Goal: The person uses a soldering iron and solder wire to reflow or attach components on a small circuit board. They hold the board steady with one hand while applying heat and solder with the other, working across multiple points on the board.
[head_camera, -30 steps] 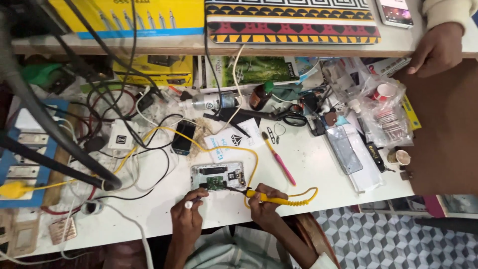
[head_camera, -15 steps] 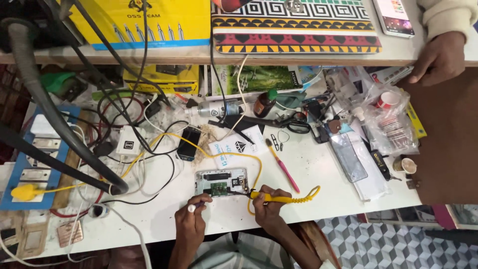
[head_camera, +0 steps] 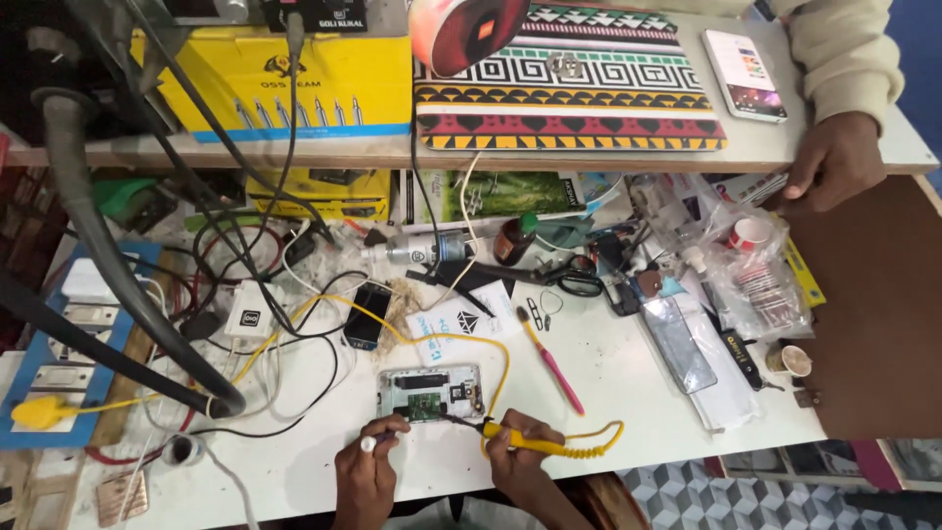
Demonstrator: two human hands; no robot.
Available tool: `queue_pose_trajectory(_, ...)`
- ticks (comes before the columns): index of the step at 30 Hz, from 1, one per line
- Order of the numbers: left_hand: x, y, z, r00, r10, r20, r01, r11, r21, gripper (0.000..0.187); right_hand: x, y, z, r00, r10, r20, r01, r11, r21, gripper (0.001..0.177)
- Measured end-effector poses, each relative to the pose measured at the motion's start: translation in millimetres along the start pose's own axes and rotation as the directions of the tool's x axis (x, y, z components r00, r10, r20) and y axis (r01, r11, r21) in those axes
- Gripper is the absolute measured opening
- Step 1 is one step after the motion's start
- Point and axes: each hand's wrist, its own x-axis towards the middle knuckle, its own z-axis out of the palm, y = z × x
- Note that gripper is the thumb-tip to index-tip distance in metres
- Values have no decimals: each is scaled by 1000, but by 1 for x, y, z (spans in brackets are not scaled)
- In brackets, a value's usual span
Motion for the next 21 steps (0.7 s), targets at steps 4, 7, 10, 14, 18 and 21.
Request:
queue_pose_trajectory(4, -9, 0, 0, 1000, -31, 1, 31, 998, -56, 13, -2, -6, -1, 997, -19, 81, 42, 954, -296, 37)
queue_pose_trajectory(7, -2, -1, 2, 1000, -9, -2, 9, 998, -56, 9, 12, -10, 2, 985, -166, -53, 154, 973, -173, 35)
queue_pose_trajectory(10, -6, -1, -1, 999, -44, 15, 44, 998, -53, 10, 12, -20, 3, 989, -146, -26, 141, 980, -141, 37)
queue_pose_trajectory(14, -3, -3, 0, 999, -31, 10, 32, 997, -70, 11, 11, -20, 4, 999, -45, -22, 46, 997, 60, 36)
queue_pose_trajectory(18, -4, -5, -1, 998, -52, 33, 55, 994, -90, 16, 10, -11, 7, 996, 80, -33, -77, 993, 93, 34)
queue_pose_trajectory(21, -4, -5, -1, 1000, 3, 10, -2, 996, -84, 15, 15, -4, 6, 985, 55, -161, -36, 992, 119, 27)
